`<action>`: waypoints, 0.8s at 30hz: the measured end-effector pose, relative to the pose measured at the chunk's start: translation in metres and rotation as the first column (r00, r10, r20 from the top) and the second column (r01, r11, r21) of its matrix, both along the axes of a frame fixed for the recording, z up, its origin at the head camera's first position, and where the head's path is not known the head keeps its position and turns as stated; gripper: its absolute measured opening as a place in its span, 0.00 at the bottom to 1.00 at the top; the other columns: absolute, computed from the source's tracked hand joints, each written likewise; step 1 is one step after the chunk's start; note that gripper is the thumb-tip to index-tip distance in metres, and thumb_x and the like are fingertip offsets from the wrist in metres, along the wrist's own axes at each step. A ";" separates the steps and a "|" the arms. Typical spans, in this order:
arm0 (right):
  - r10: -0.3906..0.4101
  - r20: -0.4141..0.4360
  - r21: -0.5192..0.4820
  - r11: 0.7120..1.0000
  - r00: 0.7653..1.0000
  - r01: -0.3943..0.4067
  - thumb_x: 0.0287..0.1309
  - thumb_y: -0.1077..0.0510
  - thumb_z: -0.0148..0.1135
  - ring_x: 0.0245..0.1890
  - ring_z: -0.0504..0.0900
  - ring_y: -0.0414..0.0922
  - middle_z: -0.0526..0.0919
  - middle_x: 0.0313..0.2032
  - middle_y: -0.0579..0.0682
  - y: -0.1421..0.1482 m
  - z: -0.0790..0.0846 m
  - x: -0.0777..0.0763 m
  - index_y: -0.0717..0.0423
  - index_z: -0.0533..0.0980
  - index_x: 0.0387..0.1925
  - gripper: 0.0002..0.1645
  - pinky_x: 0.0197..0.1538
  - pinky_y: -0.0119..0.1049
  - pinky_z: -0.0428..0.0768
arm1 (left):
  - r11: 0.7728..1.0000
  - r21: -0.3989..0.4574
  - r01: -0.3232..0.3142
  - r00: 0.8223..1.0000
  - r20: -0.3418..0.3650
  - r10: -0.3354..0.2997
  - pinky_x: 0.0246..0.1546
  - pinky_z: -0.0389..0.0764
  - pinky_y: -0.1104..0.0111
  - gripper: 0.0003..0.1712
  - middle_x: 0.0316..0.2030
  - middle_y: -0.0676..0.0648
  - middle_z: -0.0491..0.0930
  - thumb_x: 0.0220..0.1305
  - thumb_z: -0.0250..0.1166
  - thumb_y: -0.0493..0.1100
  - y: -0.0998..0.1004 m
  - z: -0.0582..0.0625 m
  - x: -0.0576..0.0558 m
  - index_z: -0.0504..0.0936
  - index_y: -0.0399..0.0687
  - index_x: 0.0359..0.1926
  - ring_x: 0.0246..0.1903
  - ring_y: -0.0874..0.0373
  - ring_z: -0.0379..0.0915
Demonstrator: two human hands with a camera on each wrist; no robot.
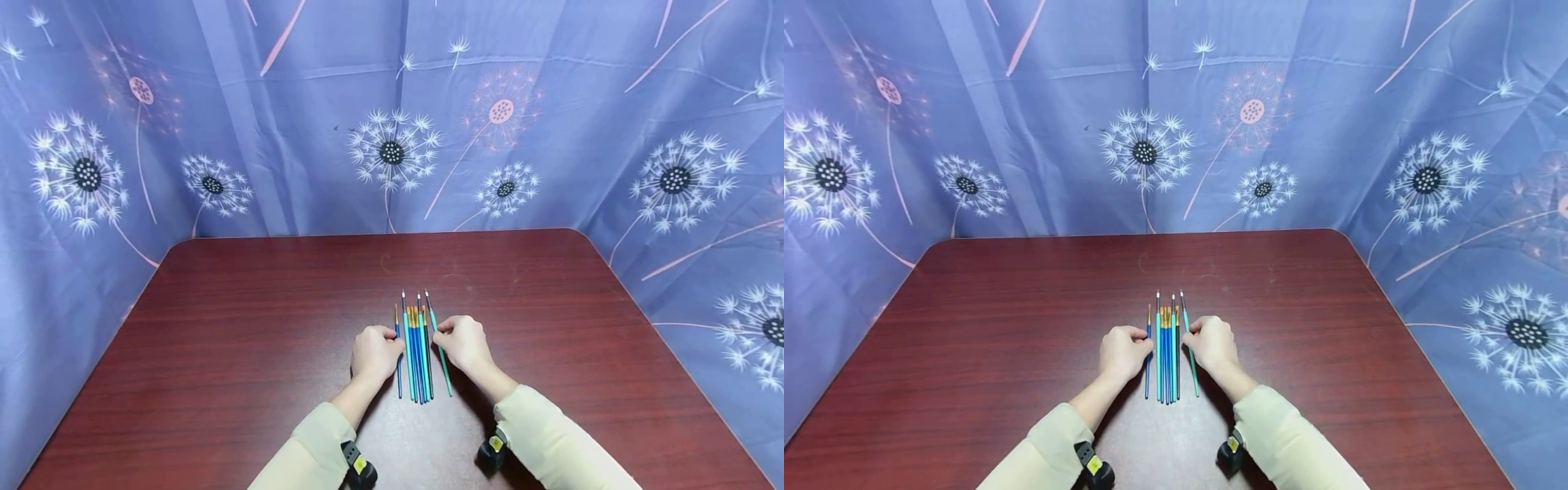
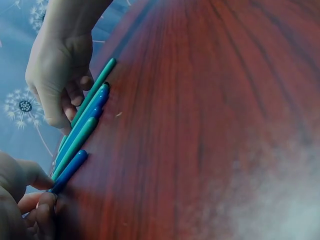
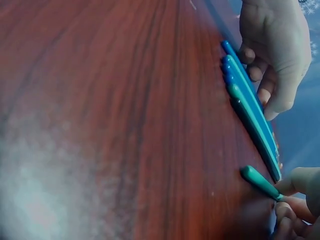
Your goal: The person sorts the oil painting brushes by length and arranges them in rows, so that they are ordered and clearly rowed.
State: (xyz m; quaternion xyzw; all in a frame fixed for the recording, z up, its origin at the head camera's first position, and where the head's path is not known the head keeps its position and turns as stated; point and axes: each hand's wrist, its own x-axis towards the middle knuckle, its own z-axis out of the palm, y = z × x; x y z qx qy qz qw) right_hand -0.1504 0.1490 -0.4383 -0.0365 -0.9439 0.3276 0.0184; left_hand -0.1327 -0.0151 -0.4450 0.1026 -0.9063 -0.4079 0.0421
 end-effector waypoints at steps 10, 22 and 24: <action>-0.029 0.001 0.094 0.995 1.000 0.029 0.41 0.55 0.62 0.27 0.82 0.45 0.85 0.23 0.45 -0.001 0.001 0.000 0.48 0.84 0.22 0.06 0.34 0.44 0.79 | 0.998 -0.056 0.002 1.000 -0.028 -0.003 0.26 0.77 0.63 0.03 0.23 0.52 0.84 0.45 0.68 0.44 0.000 -0.001 -0.001 0.84 0.52 0.21 0.25 0.55 0.78; -0.050 -0.025 0.048 0.998 0.998 0.051 0.39 0.56 0.62 0.22 0.79 0.42 0.84 0.20 0.44 0.001 -0.003 -0.002 0.49 0.83 0.20 0.05 0.33 0.42 0.79 | 0.999 -0.039 0.019 1.000 0.006 -0.019 0.26 0.77 0.63 0.04 0.22 0.52 0.83 0.46 0.67 0.44 -0.001 0.000 -0.003 0.82 0.51 0.20 0.24 0.57 0.77; -0.055 -0.021 0.036 0.998 0.998 0.055 0.39 0.56 0.62 0.22 0.79 0.42 0.84 0.20 0.44 0.002 -0.003 -0.002 0.49 0.83 0.19 0.05 0.33 0.41 0.79 | 0.999 -0.040 0.028 1.000 0.002 -0.027 0.27 0.78 0.63 0.04 0.22 0.51 0.83 0.46 0.67 0.44 -0.002 0.000 -0.003 0.82 0.51 0.20 0.24 0.57 0.77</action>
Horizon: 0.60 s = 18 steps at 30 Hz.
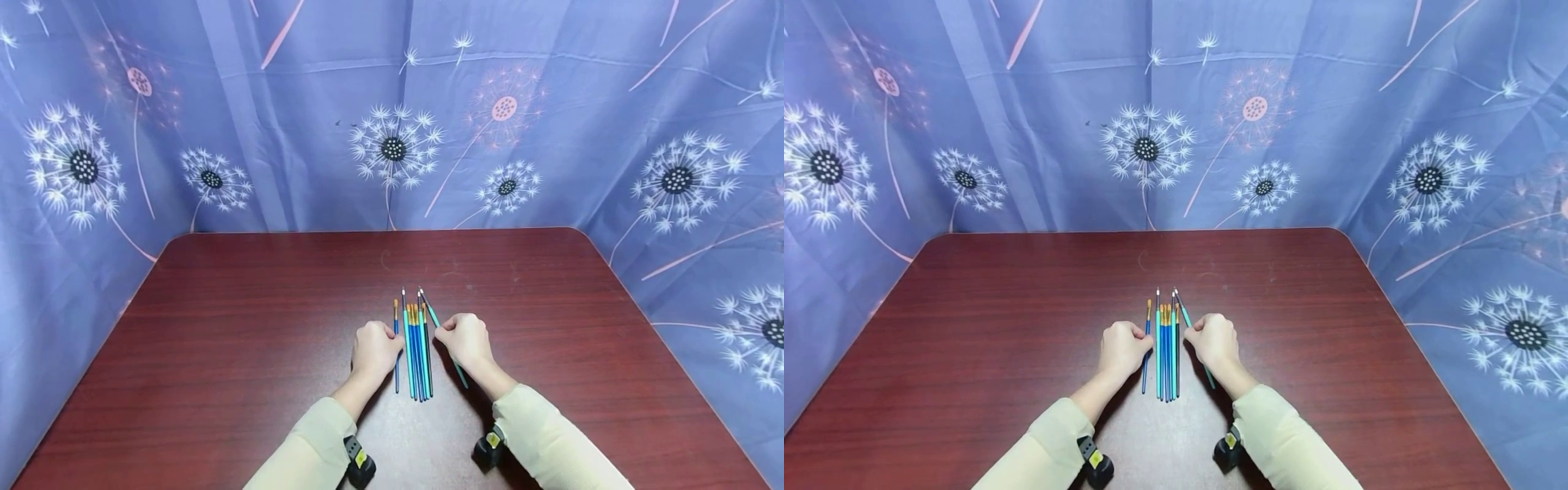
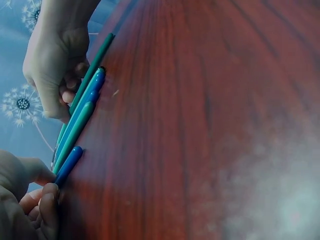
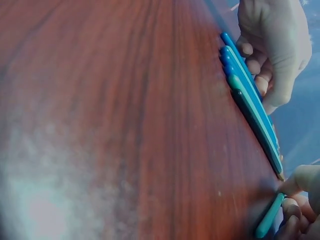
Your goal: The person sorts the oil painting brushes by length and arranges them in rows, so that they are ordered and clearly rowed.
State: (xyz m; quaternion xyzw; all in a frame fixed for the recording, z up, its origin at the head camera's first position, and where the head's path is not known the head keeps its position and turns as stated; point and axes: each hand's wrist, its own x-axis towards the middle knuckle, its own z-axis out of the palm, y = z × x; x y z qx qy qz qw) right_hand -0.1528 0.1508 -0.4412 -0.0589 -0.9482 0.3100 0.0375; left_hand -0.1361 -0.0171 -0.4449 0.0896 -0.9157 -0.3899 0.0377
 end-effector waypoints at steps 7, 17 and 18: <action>-0.030 0.014 -0.040 0.999 0.999 0.031 0.39 0.56 0.62 0.22 0.79 0.42 0.84 0.19 0.44 0.003 -0.001 -0.003 0.50 0.82 0.18 0.05 0.32 0.40 0.78 | 1.000 0.000 0.014 1.000 -0.005 -0.014 0.27 0.78 0.64 0.03 0.22 0.52 0.82 0.46 0.67 0.43 -0.001 -0.001 -0.002 0.82 0.51 0.20 0.23 0.58 0.76; -0.054 0.001 -0.099 0.994 0.999 0.054 0.40 0.57 0.61 0.20 0.76 0.40 0.84 0.19 0.46 0.005 0.000 -0.006 0.53 0.83 0.19 0.06 0.30 0.37 0.77 | 1.000 0.006 0.017 1.000 -0.018 -0.016 0.27 0.78 0.64 0.04 0.21 0.52 0.82 0.46 0.66 0.42 -0.002 0.000 0.000 0.82 0.50 0.20 0.23 0.59 0.76; -0.058 -0.002 -0.102 0.993 0.998 0.058 0.40 0.57 0.61 0.21 0.76 0.40 0.84 0.20 0.47 0.005 0.000 -0.006 0.53 0.83 0.20 0.06 0.30 0.36 0.77 | 1.000 0.008 0.018 1.000 -0.019 -0.018 0.27 0.78 0.64 0.04 0.21 0.52 0.82 0.46 0.66 0.42 -0.002 0.000 0.000 0.82 0.50 0.20 0.23 0.59 0.76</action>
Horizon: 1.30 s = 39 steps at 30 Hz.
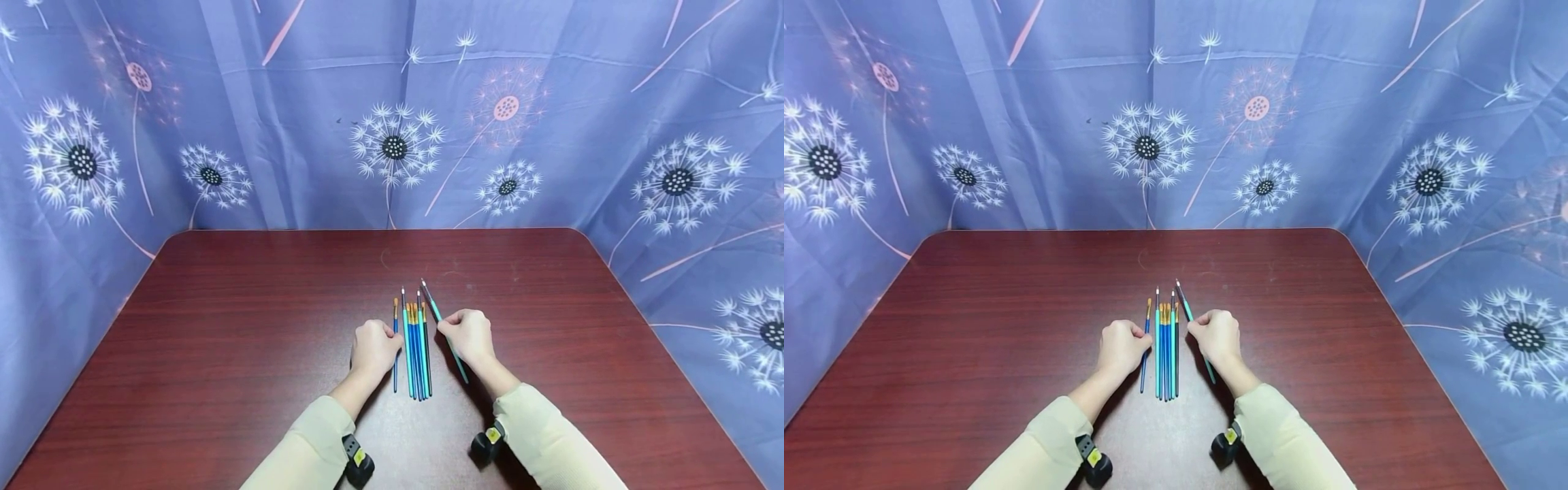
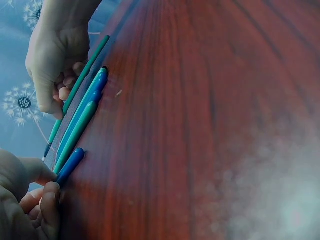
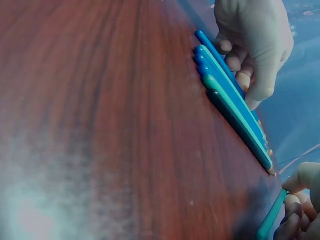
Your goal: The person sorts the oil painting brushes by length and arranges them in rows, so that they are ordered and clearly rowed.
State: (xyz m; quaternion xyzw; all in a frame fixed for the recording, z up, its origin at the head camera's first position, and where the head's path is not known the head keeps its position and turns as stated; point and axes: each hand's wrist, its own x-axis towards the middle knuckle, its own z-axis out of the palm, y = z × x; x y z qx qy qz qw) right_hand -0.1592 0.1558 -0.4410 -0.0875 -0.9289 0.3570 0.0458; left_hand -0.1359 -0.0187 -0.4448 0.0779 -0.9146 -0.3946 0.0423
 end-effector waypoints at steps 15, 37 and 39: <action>-0.057 -0.010 -0.067 0.996 0.998 0.056 0.43 0.56 0.62 0.24 0.78 0.44 0.85 0.22 0.50 0.004 0.000 -0.009 0.56 0.84 0.23 0.08 0.30 0.35 0.76 | 1.000 0.013 0.012 1.000 -0.001 -0.012 0.25 0.78 0.65 0.04 0.21 0.51 0.82 0.47 0.66 0.42 -0.001 0.000 0.001 0.82 0.49 0.20 0.21 0.60 0.74; -0.159 -0.048 -0.192 0.970 0.986 0.147 0.44 0.55 0.63 0.31 0.79 0.45 0.86 0.26 0.53 0.003 0.004 -0.033 0.58 0.84 0.21 0.10 0.35 0.33 0.75 | 0.999 0.012 0.034 0.999 -0.002 -0.034 0.24 0.77 0.67 0.05 0.22 0.50 0.83 0.52 0.65 0.41 -0.001 0.002 0.005 0.83 0.47 0.23 0.19 0.62 0.73; -0.167 -0.043 -0.208 0.966 0.985 0.154 0.44 0.55 0.63 0.33 0.79 0.45 0.86 0.27 0.54 0.003 0.005 -0.035 0.58 0.84 0.22 0.10 0.36 0.34 0.75 | 0.999 0.005 0.032 0.999 -0.015 -0.032 0.24 0.77 0.67 0.04 0.22 0.50 0.83 0.51 0.65 0.41 -0.001 0.001 0.005 0.83 0.47 0.23 0.19 0.62 0.74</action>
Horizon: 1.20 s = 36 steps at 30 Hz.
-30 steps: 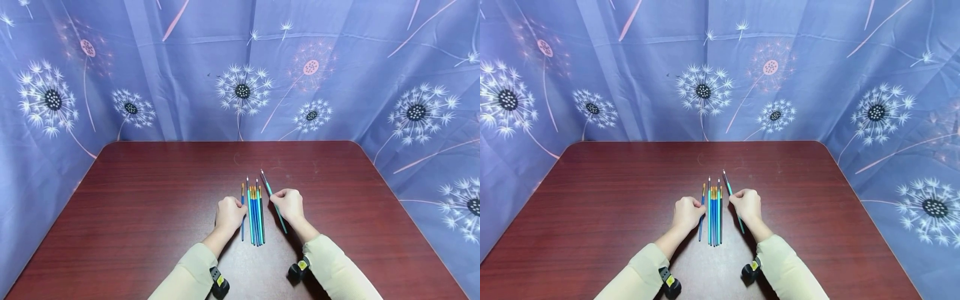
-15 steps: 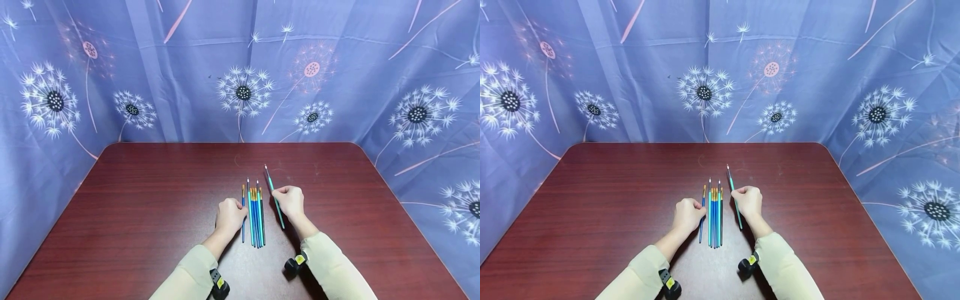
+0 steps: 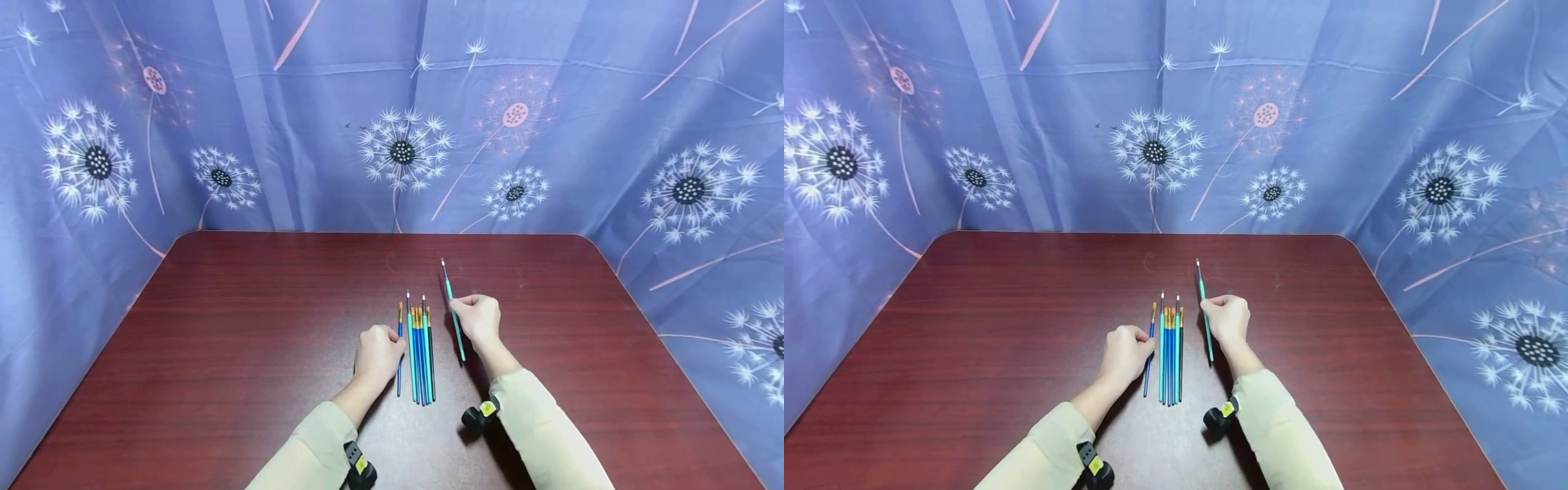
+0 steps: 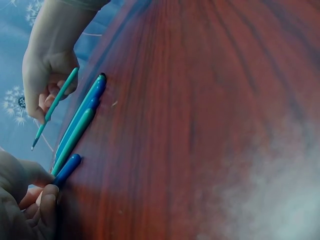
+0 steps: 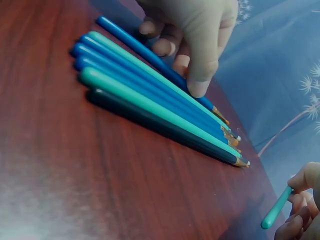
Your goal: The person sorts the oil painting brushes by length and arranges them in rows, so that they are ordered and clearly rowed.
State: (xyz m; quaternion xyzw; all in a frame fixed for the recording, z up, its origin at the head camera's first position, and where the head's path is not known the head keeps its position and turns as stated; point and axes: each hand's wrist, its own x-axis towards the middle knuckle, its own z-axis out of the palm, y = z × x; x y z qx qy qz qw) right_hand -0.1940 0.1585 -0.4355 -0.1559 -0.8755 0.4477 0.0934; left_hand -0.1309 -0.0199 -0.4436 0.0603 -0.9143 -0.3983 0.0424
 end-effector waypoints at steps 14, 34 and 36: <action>-0.027 0.024 -0.011 1.000 0.999 0.027 0.46 0.54 0.63 0.39 0.80 0.48 0.87 0.33 0.55 0.000 0.000 -0.016 0.59 0.85 0.27 0.13 0.39 0.35 0.75 | 1.000 -0.004 0.011 0.999 -0.035 -0.011 0.24 0.79 0.69 0.07 0.23 0.48 0.85 0.56 0.66 0.43 0.002 -0.003 0.002 0.86 0.44 0.27 0.18 0.63 0.76; -0.036 0.067 -0.064 0.997 0.997 0.040 0.50 0.53 0.63 0.40 0.78 0.47 0.86 0.38 0.57 -0.006 -0.002 -0.031 0.61 0.85 0.31 0.15 0.36 0.32 0.73 | 0.998 -0.056 0.028 0.999 -0.029 -0.030 0.12 0.64 0.73 0.19 0.08 0.55 0.68 0.54 0.65 0.39 0.004 0.001 0.004 0.71 0.49 0.09 0.10 0.65 0.57; -0.040 0.067 -0.074 0.996 0.997 0.045 0.50 0.53 0.63 0.40 0.78 0.47 0.86 0.39 0.58 -0.006 -0.002 -0.033 0.61 0.85 0.31 0.15 0.34 0.31 0.73 | 0.998 -0.055 0.036 0.999 -0.023 -0.037 0.10 0.57 0.73 0.25 0.05 0.57 0.59 0.54 0.64 0.38 0.004 0.002 0.003 0.63 0.51 0.06 0.09 0.66 0.50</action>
